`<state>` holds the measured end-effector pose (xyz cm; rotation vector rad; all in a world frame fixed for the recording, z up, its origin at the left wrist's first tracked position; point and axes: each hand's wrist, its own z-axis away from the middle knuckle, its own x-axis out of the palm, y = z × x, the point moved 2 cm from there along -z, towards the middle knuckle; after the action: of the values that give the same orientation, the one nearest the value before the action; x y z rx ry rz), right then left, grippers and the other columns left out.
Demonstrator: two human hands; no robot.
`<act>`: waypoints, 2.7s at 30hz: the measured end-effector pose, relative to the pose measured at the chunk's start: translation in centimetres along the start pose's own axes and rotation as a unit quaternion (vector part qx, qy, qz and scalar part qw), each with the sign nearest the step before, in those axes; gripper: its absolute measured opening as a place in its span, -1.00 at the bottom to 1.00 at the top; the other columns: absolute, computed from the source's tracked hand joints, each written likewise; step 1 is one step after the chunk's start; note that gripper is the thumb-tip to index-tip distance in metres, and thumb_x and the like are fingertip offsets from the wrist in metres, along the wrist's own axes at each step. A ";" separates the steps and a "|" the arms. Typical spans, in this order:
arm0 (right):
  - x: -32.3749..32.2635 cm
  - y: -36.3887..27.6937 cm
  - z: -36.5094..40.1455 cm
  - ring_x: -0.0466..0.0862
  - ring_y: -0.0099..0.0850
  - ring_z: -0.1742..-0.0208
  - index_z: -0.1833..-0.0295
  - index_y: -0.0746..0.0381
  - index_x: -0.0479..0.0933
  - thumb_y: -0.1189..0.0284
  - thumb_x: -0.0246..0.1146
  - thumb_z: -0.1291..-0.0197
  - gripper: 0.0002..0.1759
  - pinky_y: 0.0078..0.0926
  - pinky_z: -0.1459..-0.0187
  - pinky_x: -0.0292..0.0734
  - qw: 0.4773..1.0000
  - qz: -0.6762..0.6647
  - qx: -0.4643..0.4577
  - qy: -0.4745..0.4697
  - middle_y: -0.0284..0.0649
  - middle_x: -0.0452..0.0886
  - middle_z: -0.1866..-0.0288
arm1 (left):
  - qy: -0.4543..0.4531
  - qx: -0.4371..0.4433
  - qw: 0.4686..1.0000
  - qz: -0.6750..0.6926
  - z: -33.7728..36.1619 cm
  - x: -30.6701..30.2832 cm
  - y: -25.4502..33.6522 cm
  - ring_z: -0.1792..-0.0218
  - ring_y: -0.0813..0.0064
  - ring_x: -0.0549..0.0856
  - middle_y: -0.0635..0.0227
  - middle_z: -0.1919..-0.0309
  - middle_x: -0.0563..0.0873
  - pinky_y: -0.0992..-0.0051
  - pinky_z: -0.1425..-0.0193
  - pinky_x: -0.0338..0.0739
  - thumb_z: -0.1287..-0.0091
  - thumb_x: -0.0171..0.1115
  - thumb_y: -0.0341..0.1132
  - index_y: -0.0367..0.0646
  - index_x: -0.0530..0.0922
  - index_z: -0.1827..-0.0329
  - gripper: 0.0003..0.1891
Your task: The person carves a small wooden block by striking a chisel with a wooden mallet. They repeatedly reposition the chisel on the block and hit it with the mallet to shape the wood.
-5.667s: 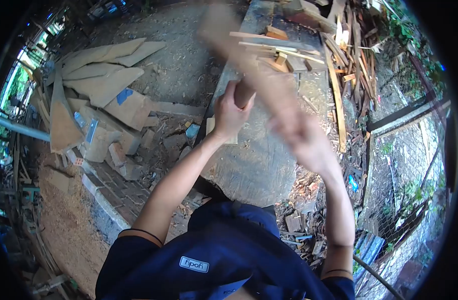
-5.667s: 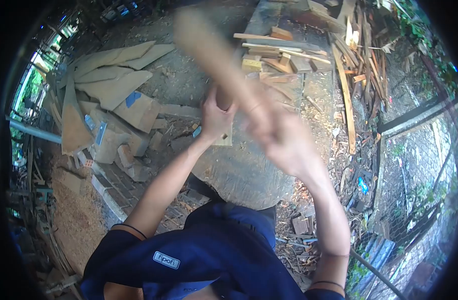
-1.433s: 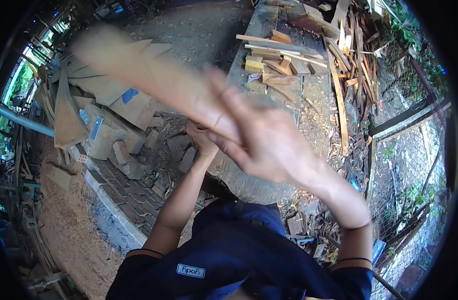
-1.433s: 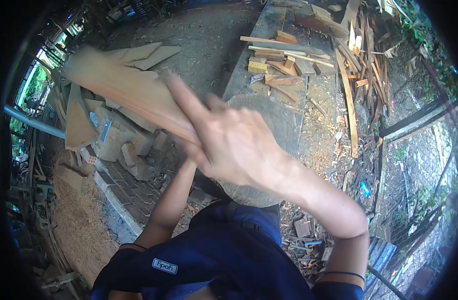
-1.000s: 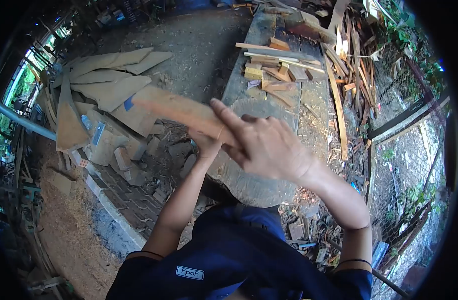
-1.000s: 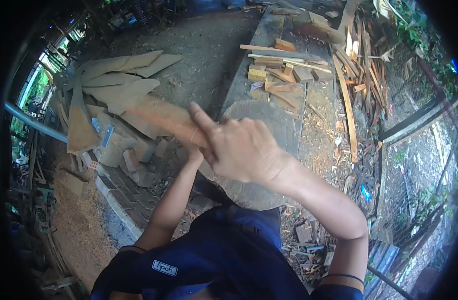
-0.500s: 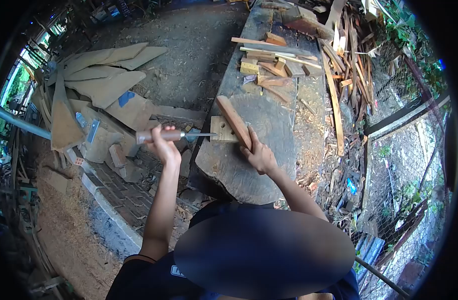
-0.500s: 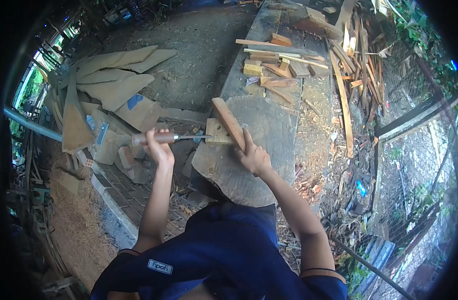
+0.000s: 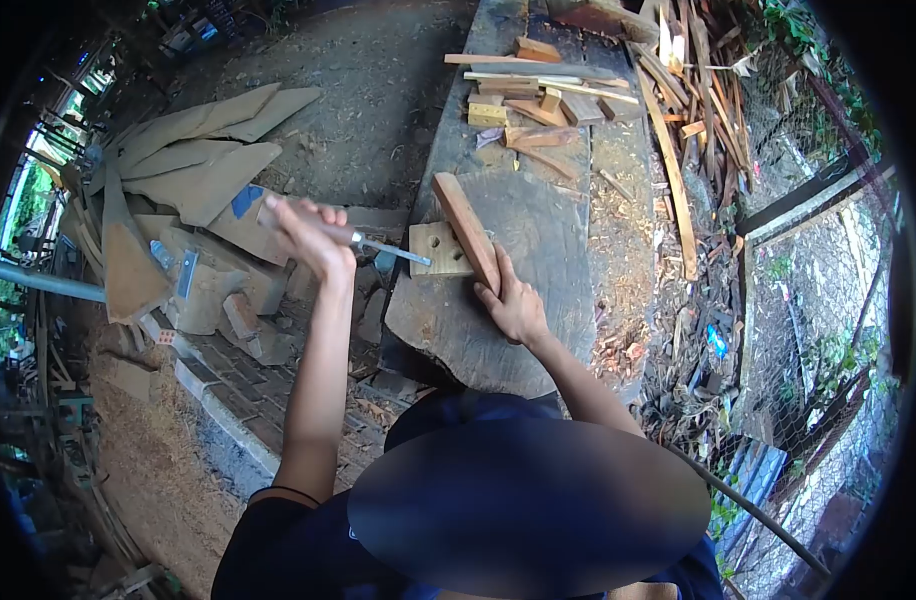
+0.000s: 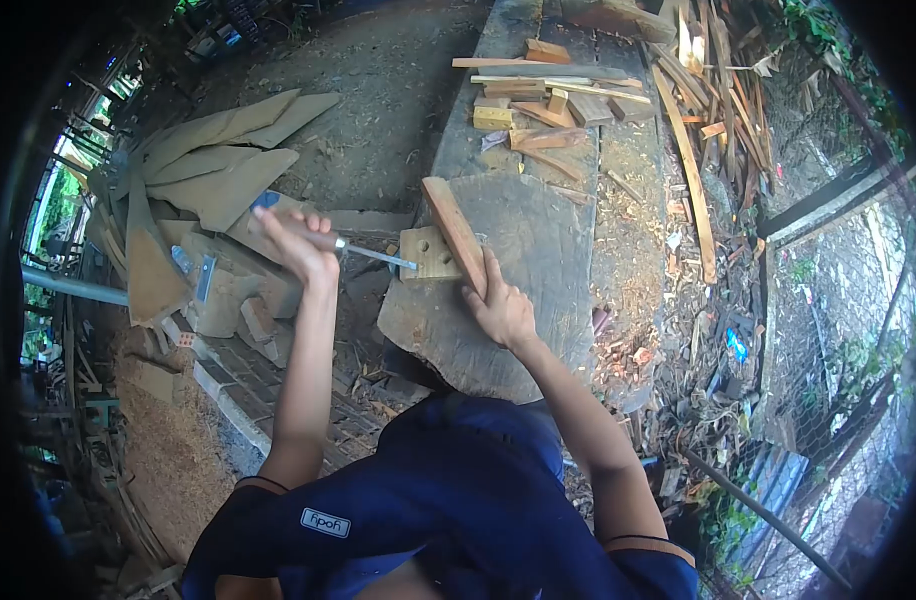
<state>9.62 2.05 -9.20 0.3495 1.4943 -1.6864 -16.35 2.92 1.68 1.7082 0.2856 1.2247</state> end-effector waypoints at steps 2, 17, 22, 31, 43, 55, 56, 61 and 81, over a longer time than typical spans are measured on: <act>0.0 0.1 0.0 0.64 0.20 0.02 -0.56 0.04 -0.07 0.04 0.13 -0.26 -0.14 0.05 -0.07 0.51 1.000 0.015 -0.013 0.005 0.26 0.63 0.05 | -0.054 0.017 0.998 -0.033 -0.2 1.4 -0.4 0.61 0.55 0.41 0.42 0.45 0.40 0.48 0.56 0.34 -0.45 0.05 0.15 0.03 0.24 0.01 -0.59; -0.2 0.0 0.1 0.62 0.20 0.01 -0.56 0.02 -0.06 0.05 0.15 -0.26 -0.15 0.05 -0.07 0.50 1.000 -0.010 -0.021 0.009 0.25 0.63 0.06 | -0.253 -0.038 0.965 -0.062 -1.6 4.3 -3.3 0.72 0.57 0.40 0.38 0.55 0.44 0.53 0.66 0.36 -0.50 -0.05 0.12 -0.03 0.34 0.11 -0.62; -0.4 -0.4 0.2 0.62 0.18 -0.01 -0.55 0.03 -0.05 0.07 0.14 -0.26 -0.16 0.04 -0.08 0.50 1.000 -0.006 -0.020 0.006 0.23 0.63 0.03 | -0.242 -0.032 0.969 -0.032 -1.0 4.8 -3.6 0.75 0.62 0.42 0.42 0.60 0.44 0.54 0.71 0.35 -0.45 0.11 0.04 -0.10 0.31 0.16 -0.63; -2.4 -0.2 -2.2 0.57 0.18 -0.13 -0.55 0.11 -0.03 0.05 0.14 -0.27 -0.15 -0.04 -0.16 0.45 0.998 -0.054 -0.027 -0.026 0.31 0.57 -0.08 | -0.225 0.115 0.955 -0.156 2.5 5.7 -4.1 0.81 0.63 0.40 0.44 0.73 0.42 0.55 0.77 0.28 -0.37 0.16 -0.49 -0.19 0.31 0.30 -0.83; -18.1 -18.9 3.3 0.73 0.04 0.17 -0.50 0.37 -0.02 0.17 0.06 -0.37 -0.23 -0.08 -0.12 0.57 0.935 0.073 -0.342 0.052 0.22 0.66 0.23 | -0.264 0.320 0.872 -0.258 5.7 6.0 -4.3 0.37 0.27 0.75 0.15 0.43 0.67 0.33 0.28 0.57 -0.17 0.32 -0.41 -0.24 0.45 0.12 -0.73; -17.9 -17.1 3.5 0.70 0.05 0.08 -0.51 0.29 0.00 0.16 0.13 -0.29 -0.19 -0.08 -0.07 0.55 0.952 0.186 -0.238 -0.056 0.26 0.65 0.16 | -0.287 0.310 0.867 -0.262 4.7 5.7 -5.0 0.20 0.25 0.73 0.13 0.30 0.68 0.34 0.09 0.56 -0.19 0.30 -0.40 -0.27 0.44 -0.01 -0.65; -17.8 -16.6 3.2 0.70 0.05 0.08 -0.51 0.29 0.00 0.16 0.13 -0.29 -0.19 -0.08 -0.07 0.55 0.951 0.190 -0.239 -0.052 0.26 0.65 0.16 | -0.266 0.320 0.864 -0.284 4.4 5.9 -5.3 0.16 0.23 0.73 0.11 0.28 0.68 0.34 0.07 0.57 -0.19 0.31 -0.39 -0.28 0.44 -0.04 -0.62; -13.2 -10.8 0.9 0.56 0.05 -0.22 -0.54 0.21 -0.02 0.12 0.15 -0.26 -0.15 -0.16 -0.25 0.40 0.978 -0.108 -0.176 -0.041 0.29 0.52 -0.16 | -0.233 0.249 0.913 -0.225 1.9 4.9 -6.0 0.75 0.71 0.43 0.44 0.58 0.50 0.62 0.76 0.27 -0.32 0.19 -0.53 -0.22 0.35 0.03 -0.76; -0.5 1.3 1.2 0.53 0.20 -0.19 -0.55 0.12 -0.04 0.04 0.14 -0.23 -0.12 -0.05 -0.24 0.37 0.992 -0.073 -0.048 -0.087 0.28 0.58 -0.07 | -0.035 -0.288 0.956 0.045 -8.4 -4.7 -6.4 0.47 0.49 0.46 0.46 0.45 0.40 0.36 0.38 0.44 -0.32 0.28 0.01 0.08 0.29 0.21 -0.65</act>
<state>11.25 1.23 -9.47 0.0410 1.4940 -1.7054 -23.30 7.80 -6.16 1.2582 -0.1850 1.1637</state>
